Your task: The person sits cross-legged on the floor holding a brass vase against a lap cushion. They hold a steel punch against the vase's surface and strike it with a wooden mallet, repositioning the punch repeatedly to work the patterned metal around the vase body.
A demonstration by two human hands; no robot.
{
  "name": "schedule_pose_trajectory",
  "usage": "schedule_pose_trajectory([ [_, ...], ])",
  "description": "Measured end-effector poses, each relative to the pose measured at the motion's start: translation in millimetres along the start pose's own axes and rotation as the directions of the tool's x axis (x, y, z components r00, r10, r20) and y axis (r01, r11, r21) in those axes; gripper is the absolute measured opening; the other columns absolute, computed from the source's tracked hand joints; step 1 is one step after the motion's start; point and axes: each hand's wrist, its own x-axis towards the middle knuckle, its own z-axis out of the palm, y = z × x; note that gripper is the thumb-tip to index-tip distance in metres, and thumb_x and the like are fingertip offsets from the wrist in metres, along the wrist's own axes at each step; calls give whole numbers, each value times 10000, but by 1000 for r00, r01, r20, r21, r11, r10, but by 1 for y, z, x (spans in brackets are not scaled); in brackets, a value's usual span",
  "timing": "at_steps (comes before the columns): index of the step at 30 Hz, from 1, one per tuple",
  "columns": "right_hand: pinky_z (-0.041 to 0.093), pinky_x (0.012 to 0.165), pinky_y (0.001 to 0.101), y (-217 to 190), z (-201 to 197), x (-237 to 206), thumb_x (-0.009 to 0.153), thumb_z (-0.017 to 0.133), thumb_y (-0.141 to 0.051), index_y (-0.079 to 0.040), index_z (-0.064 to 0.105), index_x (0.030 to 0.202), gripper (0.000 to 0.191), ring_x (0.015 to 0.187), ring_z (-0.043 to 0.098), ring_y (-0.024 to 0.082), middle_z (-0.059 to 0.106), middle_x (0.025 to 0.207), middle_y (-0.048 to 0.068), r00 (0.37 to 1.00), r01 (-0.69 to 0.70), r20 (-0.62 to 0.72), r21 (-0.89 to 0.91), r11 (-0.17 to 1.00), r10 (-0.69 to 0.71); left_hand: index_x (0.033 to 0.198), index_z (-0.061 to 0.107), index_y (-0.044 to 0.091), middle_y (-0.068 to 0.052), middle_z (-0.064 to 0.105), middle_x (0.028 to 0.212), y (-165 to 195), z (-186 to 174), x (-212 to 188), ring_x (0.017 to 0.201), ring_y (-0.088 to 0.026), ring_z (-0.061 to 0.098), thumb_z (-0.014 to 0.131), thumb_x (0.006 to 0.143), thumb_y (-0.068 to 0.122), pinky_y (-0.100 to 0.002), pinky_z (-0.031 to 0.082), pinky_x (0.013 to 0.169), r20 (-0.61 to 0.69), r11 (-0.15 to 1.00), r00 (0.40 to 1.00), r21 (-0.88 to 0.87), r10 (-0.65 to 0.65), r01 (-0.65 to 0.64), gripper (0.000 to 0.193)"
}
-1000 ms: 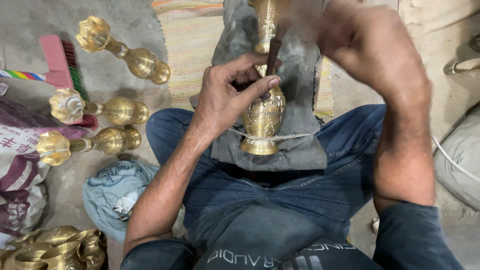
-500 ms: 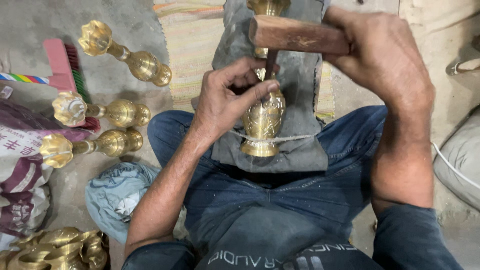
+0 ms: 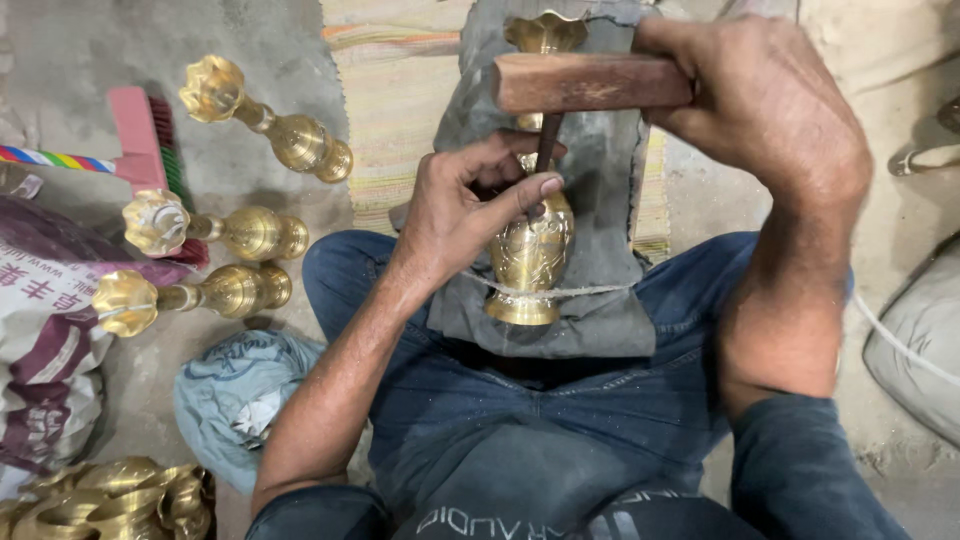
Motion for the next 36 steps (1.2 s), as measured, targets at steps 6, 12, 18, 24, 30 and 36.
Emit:
schedule_pose_trajectory([
  [6,438,662,417,-9,7,-1,826,867,-72,2,625,995,304,740,602,330,592,760,131,993,66,-105,70,995,-59,1263,717,60,-11,760,796,2,1,-4,801,-70,766,781,981,209,-259,634,730,-28,999,1000,47,-4,6,325],
  [12,454,709,442,-7,9,-6,766,880,-65,-11,635,960,317,716,634,335,633,742,132,995,33,-90,44,998,-29,1243,705,53,-25,794,916,2,0,-7,866,-77,779,795,989,215,-271,648,772,-8,992,997,97,82,-81,314],
  [18,483,744,459,-6,13,-7,762,877,-59,4,650,974,317,734,640,361,637,747,162,996,23,-85,35,999,-19,1186,715,55,-23,778,872,2,0,-5,840,-70,768,791,1004,213,-264,651,746,-8,992,997,103,80,-79,252],
  [24,430,590,410,-4,25,-5,1030,838,-119,44,585,871,341,619,563,350,564,721,197,892,-375,-68,438,817,446,1342,683,74,-10,712,751,4,-1,-3,742,-62,725,730,1004,215,-255,607,671,18,998,998,-13,-62,63,368],
  [30,505,657,385,1,22,-10,936,809,-15,52,647,971,178,787,681,308,660,840,176,976,-114,-143,300,947,163,1312,688,80,-4,772,830,3,-1,-3,773,-70,748,732,1020,233,-253,619,704,33,999,999,26,-34,33,333],
  [36,491,677,422,-9,16,-5,880,855,-45,28,661,997,238,814,668,352,659,864,185,991,-48,-112,188,981,70,1323,674,65,-19,808,920,1,-1,-4,783,-79,761,747,997,228,-252,632,721,33,1000,999,5,-12,12,372],
])
